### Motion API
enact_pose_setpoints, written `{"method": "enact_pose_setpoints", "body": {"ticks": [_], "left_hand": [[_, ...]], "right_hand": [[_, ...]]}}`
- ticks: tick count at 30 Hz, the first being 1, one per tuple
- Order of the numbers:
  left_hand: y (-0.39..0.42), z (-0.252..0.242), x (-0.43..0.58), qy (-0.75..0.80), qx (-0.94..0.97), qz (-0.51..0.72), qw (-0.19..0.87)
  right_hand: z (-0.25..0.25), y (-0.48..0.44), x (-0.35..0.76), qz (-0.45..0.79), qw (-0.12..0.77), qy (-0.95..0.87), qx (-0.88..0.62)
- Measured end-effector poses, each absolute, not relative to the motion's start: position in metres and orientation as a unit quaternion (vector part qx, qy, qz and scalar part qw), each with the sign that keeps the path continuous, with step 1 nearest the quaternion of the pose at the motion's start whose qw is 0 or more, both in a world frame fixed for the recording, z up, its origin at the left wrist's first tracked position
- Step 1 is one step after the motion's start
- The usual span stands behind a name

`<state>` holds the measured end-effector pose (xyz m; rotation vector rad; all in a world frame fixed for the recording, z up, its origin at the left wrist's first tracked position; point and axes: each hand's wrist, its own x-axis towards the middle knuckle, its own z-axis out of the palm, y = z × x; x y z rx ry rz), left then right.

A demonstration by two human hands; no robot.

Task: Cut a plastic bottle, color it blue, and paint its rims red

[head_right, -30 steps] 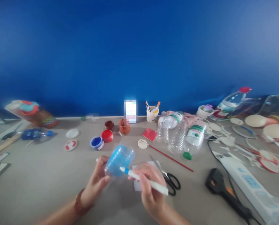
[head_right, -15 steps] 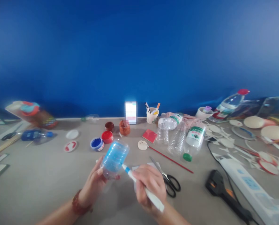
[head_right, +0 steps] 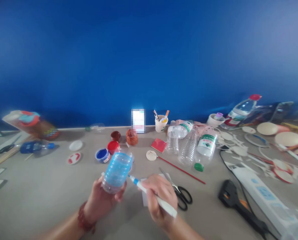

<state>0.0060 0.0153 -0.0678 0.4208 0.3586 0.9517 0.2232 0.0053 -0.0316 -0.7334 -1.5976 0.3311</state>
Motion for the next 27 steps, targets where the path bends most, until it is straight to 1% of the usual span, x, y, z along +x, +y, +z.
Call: {"method": "enact_pose_setpoints", "body": {"ticks": [6, 12, 17, 21, 24, 27], "left_hand": [[0.015, -0.075, 0.004, 0.241, 0.294, 0.526, 0.761], [0.013, -0.069, 0.007, 0.282, 0.356, 0.526, 0.719], [0.013, -0.065, 0.008, 0.305, 0.450, 0.531, 0.650], [0.013, -0.067, 0.007, 0.319, 0.478, 0.548, 0.608], [0.013, -0.071, 0.006, 0.343, 0.523, 0.568, 0.535], [0.013, -0.076, 0.003, 0.368, 0.598, 0.572, 0.424]], "right_hand": [[-0.036, 0.003, 0.225, 0.145, 0.636, -0.694, -0.305], [-0.029, 0.005, 0.222, 0.101, 0.626, -0.704, -0.321], [-0.017, 0.005, 0.220, 0.096, 0.617, -0.715, -0.314], [-0.015, 0.004, 0.221, 0.077, 0.620, -0.702, -0.342], [-0.016, 0.004, 0.221, 0.063, 0.620, -0.703, -0.344], [-0.014, 0.005, 0.221, 0.053, 0.610, -0.719, -0.328]]}}
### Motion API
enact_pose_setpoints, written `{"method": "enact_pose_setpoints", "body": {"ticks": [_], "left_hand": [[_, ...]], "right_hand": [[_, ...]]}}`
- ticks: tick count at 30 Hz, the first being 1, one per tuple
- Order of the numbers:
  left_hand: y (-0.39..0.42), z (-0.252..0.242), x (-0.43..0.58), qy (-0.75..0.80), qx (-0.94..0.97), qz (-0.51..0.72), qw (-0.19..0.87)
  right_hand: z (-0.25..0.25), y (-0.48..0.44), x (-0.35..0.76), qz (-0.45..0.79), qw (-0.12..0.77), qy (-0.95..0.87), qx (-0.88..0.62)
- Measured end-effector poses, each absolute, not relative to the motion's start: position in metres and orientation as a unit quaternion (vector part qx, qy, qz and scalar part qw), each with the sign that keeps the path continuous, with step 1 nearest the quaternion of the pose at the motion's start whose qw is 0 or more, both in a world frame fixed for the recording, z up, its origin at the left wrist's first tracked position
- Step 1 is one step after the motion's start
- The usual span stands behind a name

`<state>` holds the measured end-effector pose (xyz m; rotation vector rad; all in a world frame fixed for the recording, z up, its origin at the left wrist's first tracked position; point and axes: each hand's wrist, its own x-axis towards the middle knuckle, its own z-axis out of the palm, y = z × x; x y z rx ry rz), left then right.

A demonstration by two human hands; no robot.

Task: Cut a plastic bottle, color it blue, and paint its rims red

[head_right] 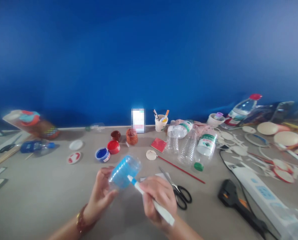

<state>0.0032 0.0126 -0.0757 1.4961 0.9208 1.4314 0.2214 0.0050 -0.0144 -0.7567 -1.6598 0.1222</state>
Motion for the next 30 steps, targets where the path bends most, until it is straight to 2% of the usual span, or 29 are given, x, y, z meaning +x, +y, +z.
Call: {"method": "enact_pose_setpoints", "body": {"ticks": [6, 10, 12, 17, 20, 24, 30], "left_hand": [[0.013, -0.077, -0.006, 0.403, 0.740, 0.511, 0.172], [0.014, -0.070, -0.008, 0.394, 0.755, 0.515, 0.098], [0.013, -0.066, -0.007, 0.410, 0.726, 0.535, 0.140], [0.015, -0.058, -0.003, 0.415, 0.556, 0.578, 0.430], [0.019, -0.056, -0.003, 0.363, 0.501, 0.574, 0.536], [0.020, -0.055, -0.001, 0.342, 0.471, 0.561, 0.589], [0.017, -0.051, 0.003, 0.350, 0.476, 0.571, 0.569]], "right_hand": [[-0.009, 0.005, 0.221, 0.025, 0.601, -0.724, -0.337], [-0.006, 0.005, 0.220, 0.014, 0.601, -0.724, -0.337], [-0.005, 0.006, 0.220, 0.024, 0.603, -0.725, -0.332], [-0.005, 0.007, 0.219, 0.045, 0.600, -0.728, -0.329], [-0.006, 0.007, 0.219, 0.042, 0.605, -0.725, -0.326], [-0.006, 0.007, 0.221, 0.040, 0.615, -0.722, -0.314], [-0.008, 0.007, 0.221, 0.033, 0.601, -0.737, -0.308]]}}
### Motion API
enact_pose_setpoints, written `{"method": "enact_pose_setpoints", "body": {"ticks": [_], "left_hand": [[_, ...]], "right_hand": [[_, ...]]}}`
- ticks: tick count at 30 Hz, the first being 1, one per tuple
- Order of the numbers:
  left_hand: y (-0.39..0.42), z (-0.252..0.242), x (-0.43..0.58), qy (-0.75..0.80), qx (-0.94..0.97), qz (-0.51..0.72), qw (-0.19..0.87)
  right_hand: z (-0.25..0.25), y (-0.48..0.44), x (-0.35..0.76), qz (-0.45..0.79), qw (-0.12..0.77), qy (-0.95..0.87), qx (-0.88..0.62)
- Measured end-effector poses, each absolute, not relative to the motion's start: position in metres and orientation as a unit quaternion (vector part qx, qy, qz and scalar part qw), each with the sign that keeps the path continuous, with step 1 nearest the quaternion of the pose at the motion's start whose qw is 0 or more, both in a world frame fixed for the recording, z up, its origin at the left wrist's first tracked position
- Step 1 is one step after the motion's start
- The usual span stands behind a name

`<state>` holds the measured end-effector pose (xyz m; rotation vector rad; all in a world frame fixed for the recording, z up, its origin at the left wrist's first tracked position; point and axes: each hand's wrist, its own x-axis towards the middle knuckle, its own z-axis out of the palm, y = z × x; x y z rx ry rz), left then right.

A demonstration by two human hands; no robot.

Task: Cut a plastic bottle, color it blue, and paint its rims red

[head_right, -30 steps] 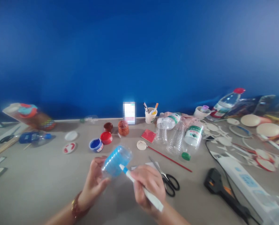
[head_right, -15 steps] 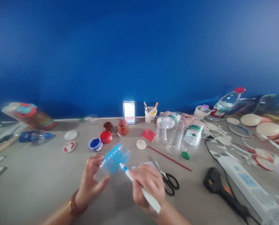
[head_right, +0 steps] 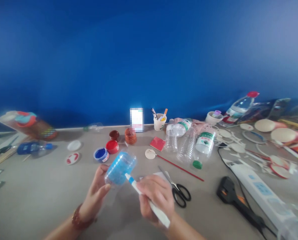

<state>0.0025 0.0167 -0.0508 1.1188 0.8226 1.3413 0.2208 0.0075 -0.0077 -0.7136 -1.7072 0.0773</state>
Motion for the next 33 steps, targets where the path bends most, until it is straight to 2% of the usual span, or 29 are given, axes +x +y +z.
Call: {"method": "enact_pose_setpoints", "body": {"ticks": [9, 14, 18, 25, 33], "left_hand": [[0.017, -0.064, 0.000, 0.304, 0.298, 0.527, 0.735], [0.016, -0.062, 0.001, 0.243, 0.271, 0.489, 0.792], [0.016, -0.064, 0.000, 0.231, 0.280, 0.481, 0.798], [0.018, -0.065, -0.005, 0.237, 0.311, 0.506, 0.769], [0.020, -0.050, -0.013, 0.238, 0.445, 0.479, 0.718]], "right_hand": [[-0.009, 0.009, 0.220, 0.041, 0.608, -0.730, -0.310], [-0.016, 0.007, 0.219, 0.122, 0.635, -0.692, -0.320], [-0.028, 0.005, 0.218, 0.238, 0.655, -0.624, -0.354], [-0.033, 0.015, 0.213, 0.504, 0.672, -0.375, -0.393], [-0.022, 0.022, 0.211, 0.582, 0.637, -0.316, -0.395]]}}
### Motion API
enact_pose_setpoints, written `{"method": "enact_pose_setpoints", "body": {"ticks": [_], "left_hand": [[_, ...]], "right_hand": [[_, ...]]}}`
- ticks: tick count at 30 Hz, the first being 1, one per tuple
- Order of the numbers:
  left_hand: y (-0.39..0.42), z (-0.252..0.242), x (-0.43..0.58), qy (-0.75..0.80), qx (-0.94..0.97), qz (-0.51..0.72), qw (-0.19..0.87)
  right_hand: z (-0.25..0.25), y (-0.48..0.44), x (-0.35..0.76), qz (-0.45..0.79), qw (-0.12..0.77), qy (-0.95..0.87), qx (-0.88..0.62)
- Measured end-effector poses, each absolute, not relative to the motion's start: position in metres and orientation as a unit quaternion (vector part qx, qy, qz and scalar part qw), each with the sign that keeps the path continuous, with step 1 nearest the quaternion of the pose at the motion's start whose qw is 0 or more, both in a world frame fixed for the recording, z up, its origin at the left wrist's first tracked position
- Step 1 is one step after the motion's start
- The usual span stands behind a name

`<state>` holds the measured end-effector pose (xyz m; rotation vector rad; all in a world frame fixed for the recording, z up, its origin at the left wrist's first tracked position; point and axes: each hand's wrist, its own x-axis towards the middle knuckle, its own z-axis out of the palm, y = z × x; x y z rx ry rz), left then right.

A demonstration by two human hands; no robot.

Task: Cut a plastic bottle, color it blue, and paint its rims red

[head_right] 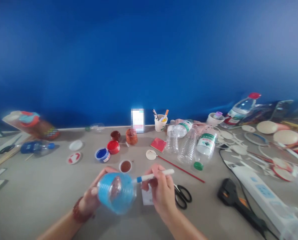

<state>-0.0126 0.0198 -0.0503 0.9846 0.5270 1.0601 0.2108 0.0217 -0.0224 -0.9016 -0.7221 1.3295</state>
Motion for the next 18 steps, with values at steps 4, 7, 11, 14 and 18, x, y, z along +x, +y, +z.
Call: {"method": "enact_pose_setpoints", "body": {"ticks": [4, 7, 11, 14, 18], "left_hand": [[0.020, -0.046, -0.017, 0.256, 0.525, 0.468, 0.663], [0.022, -0.039, -0.017, 0.257, 0.567, 0.457, 0.635], [0.022, -0.031, -0.016, 0.267, 0.599, 0.474, 0.588], [0.023, -0.033, -0.016, 0.286, 0.627, 0.487, 0.537], [0.027, -0.047, -0.020, 0.309, 0.660, 0.493, 0.475]], "right_hand": [[-0.024, 0.022, 0.212, 0.589, 0.627, -0.325, -0.392], [-0.025, 0.022, 0.214, 0.579, 0.632, -0.348, -0.380], [-0.025, 0.021, 0.218, 0.540, 0.647, -0.399, -0.362], [-0.027, 0.019, 0.223, 0.497, 0.655, -0.452, -0.346], [-0.030, 0.014, 0.227, 0.423, 0.640, -0.549, -0.333]]}}
